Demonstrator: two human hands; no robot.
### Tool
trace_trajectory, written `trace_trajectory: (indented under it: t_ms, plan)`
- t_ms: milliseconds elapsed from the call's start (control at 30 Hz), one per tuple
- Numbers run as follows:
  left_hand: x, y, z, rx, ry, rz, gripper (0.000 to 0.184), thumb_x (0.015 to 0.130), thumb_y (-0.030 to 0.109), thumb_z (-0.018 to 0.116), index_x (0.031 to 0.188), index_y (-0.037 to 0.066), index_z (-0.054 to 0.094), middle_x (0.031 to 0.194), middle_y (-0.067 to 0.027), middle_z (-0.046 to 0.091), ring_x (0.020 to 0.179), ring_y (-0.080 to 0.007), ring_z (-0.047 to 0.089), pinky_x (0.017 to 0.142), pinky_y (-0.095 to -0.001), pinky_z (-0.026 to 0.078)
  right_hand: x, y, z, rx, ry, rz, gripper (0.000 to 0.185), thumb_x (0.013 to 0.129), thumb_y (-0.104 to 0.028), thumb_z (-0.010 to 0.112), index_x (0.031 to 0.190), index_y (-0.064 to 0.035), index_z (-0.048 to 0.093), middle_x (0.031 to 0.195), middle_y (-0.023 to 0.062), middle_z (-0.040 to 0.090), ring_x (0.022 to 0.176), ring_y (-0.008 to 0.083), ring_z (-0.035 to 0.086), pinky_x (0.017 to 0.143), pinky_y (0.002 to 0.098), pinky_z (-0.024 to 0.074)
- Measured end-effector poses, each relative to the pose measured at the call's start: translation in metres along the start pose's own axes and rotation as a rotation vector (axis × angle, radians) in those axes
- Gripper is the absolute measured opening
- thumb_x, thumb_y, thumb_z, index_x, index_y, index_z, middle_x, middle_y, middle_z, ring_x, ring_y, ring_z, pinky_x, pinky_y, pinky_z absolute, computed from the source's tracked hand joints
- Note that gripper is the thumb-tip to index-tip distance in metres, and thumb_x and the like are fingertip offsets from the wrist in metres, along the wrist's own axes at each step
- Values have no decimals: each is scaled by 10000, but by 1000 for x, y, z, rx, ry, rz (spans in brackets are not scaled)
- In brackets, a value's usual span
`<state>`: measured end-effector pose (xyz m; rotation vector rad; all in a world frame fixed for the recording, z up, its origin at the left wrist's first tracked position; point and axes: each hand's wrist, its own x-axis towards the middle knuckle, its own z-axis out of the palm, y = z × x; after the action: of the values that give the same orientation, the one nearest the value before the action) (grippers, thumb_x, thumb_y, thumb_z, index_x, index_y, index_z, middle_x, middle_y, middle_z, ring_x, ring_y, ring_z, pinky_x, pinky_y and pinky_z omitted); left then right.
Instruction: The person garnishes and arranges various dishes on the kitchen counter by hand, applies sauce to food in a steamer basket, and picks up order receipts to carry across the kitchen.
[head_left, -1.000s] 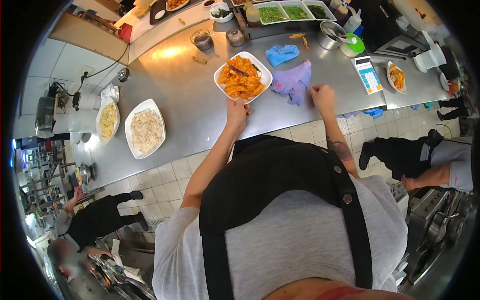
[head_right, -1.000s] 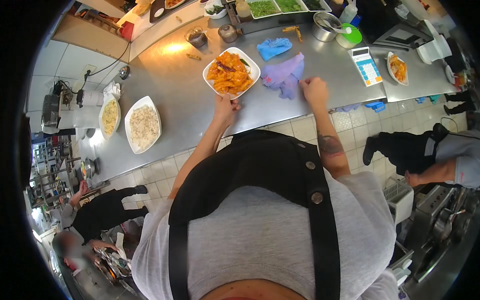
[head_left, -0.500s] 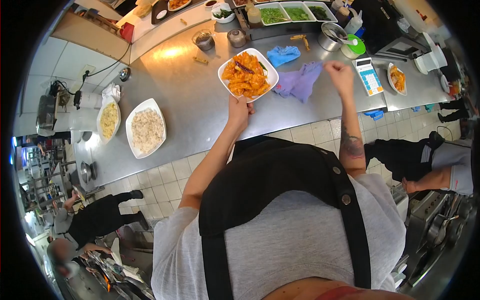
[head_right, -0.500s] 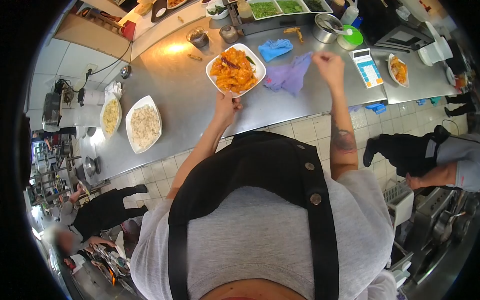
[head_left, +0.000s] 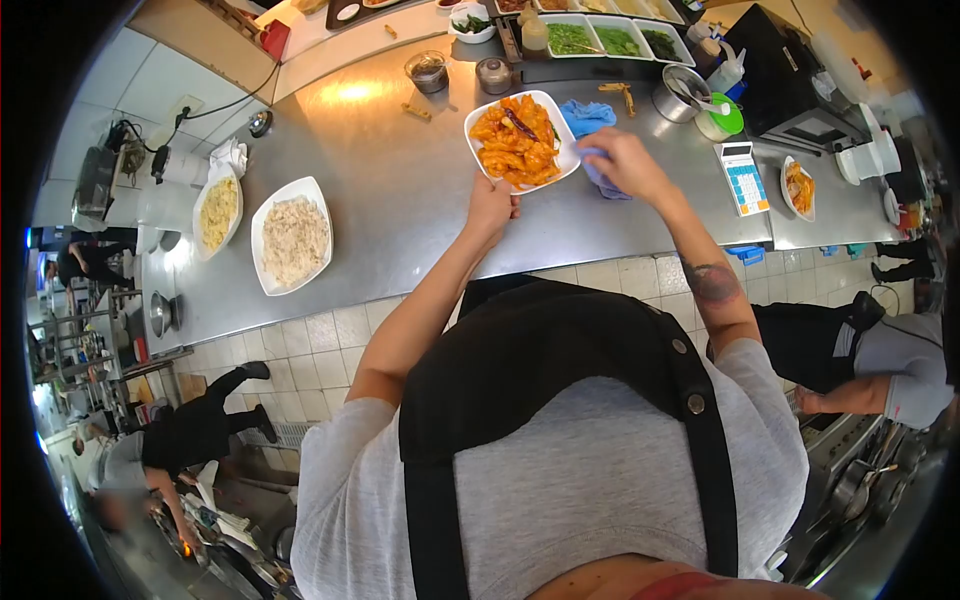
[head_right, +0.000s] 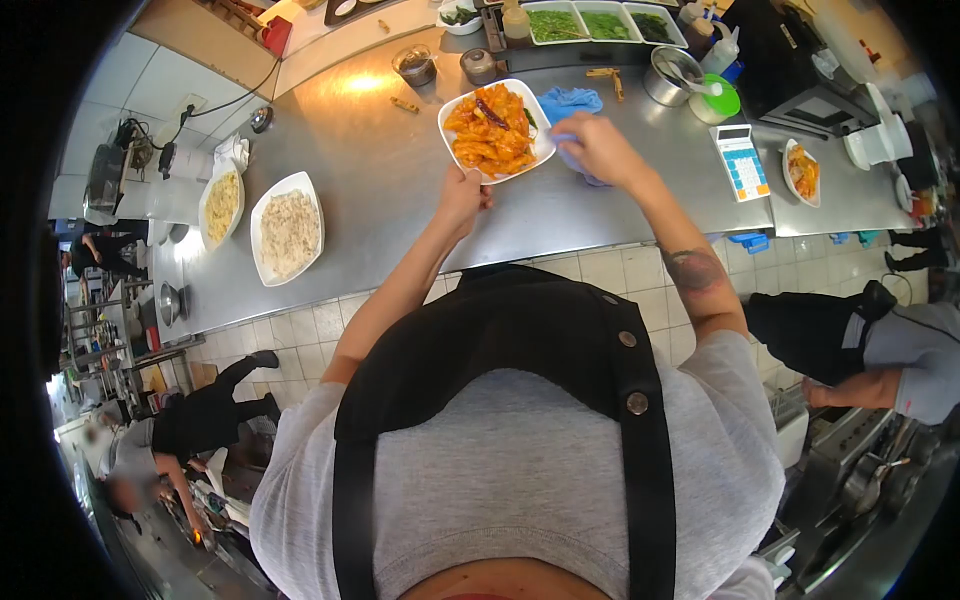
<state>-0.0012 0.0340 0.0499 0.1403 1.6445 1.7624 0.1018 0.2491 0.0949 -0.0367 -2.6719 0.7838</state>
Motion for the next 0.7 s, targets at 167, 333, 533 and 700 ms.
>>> trace_trajectory:
  t_ms: [167, 333, 533, 700]
  plan:
    - [-4, -5, 1, -8, -11, -3, 143, 868, 90, 376, 1011, 84, 384, 723, -38, 500, 525, -101, 465, 423, -260, 417, -1, -29, 5, -498, -236, -95, 230, 803, -123, 513, 955, -168, 679, 931, 53, 527, 950, 222, 530, 769, 411, 394]
    - [0, -6, -1, -38, -55, -18, 154, 868, 96, 378, 1022, 97, 377, 724, -37, 492, 531, -103, 466, 430, -263, 426, 4, -28, 4, -543, -290, -130, 278, 779, -111, 542, 1005, -207, 672, 911, 45, 504, 950, 200, 497, 735, 417, 370]
    - [0, -2, 1, -43, -37, -44, 135, 880, 75, 388, 1013, 84, 370, 779, -35, 488, 565, -90, 453, 432, -257, 414, 18, -30, -6, -349, -499, 83, 272, 828, -128, 489, 972, -260, 679, 934, 65, 510, 996, 228, 490, 822, 465, 375]
    - [6, -7, 3, -101, -43, -44, 131, 881, 92, 386, 1012, 84, 399, 737, -31, 487, 541, -93, 449, 448, -280, 424, 13, 18, 10, -24, -367, 69, 225, 841, -132, 509, 984, -200, 669, 874, 86, 547, 921, 261, 537, 804, 391, 427]
